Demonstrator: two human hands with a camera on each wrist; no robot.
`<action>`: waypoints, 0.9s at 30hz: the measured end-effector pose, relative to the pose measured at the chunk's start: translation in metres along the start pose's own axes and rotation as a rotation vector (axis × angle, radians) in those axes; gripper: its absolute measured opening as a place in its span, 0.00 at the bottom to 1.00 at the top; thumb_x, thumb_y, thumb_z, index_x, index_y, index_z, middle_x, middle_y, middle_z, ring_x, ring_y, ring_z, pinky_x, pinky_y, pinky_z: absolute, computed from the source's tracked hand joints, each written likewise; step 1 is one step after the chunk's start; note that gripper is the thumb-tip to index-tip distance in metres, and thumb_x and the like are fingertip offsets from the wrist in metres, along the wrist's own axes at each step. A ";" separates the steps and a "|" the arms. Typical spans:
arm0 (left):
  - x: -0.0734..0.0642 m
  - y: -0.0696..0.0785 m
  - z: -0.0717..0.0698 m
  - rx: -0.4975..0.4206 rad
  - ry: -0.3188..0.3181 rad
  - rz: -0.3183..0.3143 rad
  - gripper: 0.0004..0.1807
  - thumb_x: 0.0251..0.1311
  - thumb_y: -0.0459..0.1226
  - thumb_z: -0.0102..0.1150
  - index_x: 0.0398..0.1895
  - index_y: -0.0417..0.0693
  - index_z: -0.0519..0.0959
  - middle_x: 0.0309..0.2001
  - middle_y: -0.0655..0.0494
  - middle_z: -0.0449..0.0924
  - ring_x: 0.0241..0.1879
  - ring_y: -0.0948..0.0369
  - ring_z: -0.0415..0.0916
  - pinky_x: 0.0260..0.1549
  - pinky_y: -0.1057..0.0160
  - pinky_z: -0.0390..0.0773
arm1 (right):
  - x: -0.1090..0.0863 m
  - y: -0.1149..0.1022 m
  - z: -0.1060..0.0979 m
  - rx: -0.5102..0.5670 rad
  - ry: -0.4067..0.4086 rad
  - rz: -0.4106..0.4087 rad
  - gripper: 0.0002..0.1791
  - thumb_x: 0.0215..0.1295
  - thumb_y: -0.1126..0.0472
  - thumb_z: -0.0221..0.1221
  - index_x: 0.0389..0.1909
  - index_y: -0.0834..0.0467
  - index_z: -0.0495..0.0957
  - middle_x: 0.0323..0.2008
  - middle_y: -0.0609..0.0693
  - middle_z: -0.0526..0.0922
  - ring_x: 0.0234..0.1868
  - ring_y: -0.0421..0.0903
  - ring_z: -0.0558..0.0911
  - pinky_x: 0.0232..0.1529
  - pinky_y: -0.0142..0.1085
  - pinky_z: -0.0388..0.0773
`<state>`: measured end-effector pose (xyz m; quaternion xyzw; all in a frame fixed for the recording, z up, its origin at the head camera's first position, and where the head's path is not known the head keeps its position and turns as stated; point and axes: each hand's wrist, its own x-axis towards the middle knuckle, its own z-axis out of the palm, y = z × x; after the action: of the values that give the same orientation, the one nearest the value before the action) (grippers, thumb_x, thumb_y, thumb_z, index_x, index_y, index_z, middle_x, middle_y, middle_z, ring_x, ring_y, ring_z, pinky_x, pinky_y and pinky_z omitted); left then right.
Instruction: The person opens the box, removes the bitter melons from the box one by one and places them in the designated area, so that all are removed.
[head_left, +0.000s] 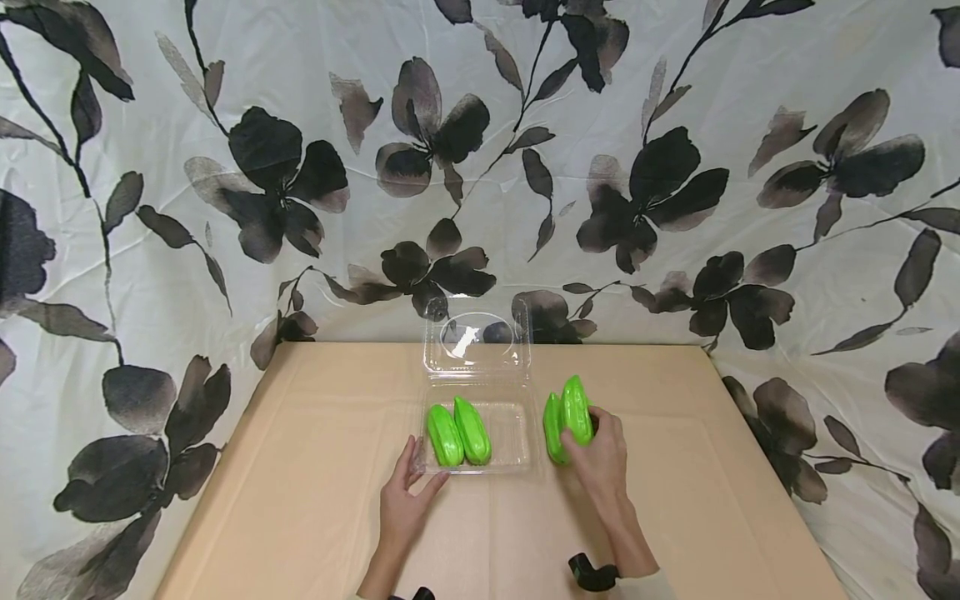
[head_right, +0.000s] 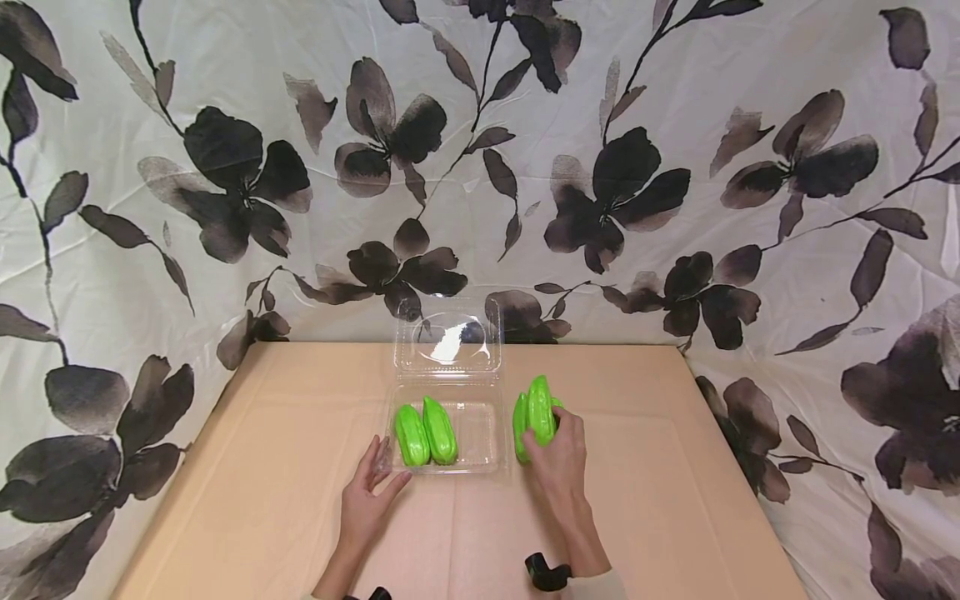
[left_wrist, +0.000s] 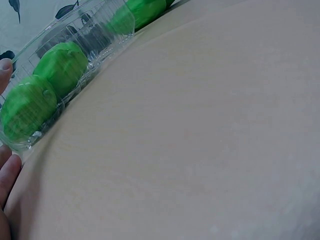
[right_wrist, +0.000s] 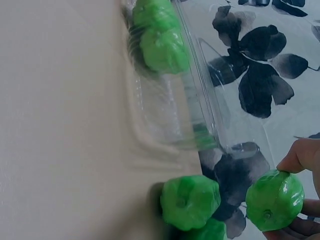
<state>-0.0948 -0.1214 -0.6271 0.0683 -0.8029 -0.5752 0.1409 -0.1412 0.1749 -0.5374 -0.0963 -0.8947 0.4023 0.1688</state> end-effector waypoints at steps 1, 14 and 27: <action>0.000 0.000 0.000 0.000 0.001 -0.001 0.49 0.52 0.47 0.76 0.76 0.49 0.63 0.71 0.52 0.71 0.65 0.53 0.76 0.58 0.68 0.83 | 0.001 0.001 -0.001 -0.003 0.002 0.003 0.32 0.54 0.61 0.65 0.61 0.70 0.71 0.51 0.65 0.76 0.46 0.58 0.79 0.45 0.48 0.83; 0.000 -0.003 0.000 -0.001 0.006 0.006 0.48 0.52 0.46 0.77 0.76 0.49 0.63 0.71 0.53 0.72 0.65 0.54 0.76 0.57 0.70 0.82 | 0.007 0.016 -0.015 -0.017 -0.013 0.068 0.34 0.57 0.58 0.64 0.63 0.69 0.69 0.54 0.66 0.74 0.47 0.58 0.78 0.44 0.46 0.81; 0.001 -0.002 0.000 0.007 0.001 0.008 0.48 0.52 0.47 0.76 0.76 0.49 0.62 0.71 0.54 0.71 0.67 0.54 0.74 0.59 0.67 0.82 | 0.012 0.027 -0.019 -0.033 0.011 0.076 0.34 0.58 0.59 0.64 0.63 0.69 0.69 0.55 0.67 0.74 0.50 0.60 0.77 0.48 0.51 0.81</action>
<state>-0.0954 -0.1224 -0.6290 0.0660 -0.8051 -0.5717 0.1433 -0.1441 0.2100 -0.5432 -0.1352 -0.8960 0.3929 0.1569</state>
